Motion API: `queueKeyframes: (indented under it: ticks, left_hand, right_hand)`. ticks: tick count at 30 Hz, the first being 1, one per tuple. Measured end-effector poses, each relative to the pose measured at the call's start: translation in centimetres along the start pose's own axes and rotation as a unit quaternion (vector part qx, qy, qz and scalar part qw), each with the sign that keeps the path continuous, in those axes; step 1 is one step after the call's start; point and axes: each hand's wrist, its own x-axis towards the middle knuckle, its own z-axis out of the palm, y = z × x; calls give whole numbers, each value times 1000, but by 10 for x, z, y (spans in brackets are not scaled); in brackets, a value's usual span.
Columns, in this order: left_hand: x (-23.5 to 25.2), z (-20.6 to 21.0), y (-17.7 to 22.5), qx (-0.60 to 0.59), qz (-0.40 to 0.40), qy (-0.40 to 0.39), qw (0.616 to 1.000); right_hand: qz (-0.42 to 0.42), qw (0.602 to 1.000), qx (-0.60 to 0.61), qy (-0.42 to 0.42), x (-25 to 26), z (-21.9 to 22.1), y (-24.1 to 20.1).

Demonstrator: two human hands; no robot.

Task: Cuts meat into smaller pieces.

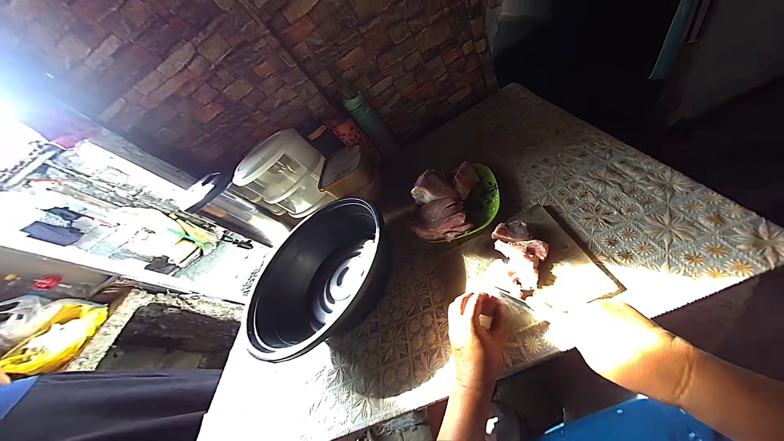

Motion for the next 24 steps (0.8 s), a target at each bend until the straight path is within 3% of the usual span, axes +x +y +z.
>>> queueKeyframes:
  ticks: [5, 8, 12, 17, 24]
  left_hand:
    - [4, -4, 12, 2, -43, -85, 995]
    - [2, -6, 8, -16, -22, -52, 998]
    - [-1, -7, 2, -14, -9, -40, 999]
    - [-1, -3, -2, -5, 20, -29, 999]
    - [-1, 2, 1, 28, 31, -21, 999]
  right_hand:
    - [9, 993, 11, 120, -8, 6, 4]
    - [-31, 973, -2, 227, -13, 13, 3]
    - [-17, 984, -28, 177, -20, 13, -1]
    - [-43, 936, -87, 337, -23, 30, -1]
    - [-9, 961, -106, 254, -20, 29, -14]
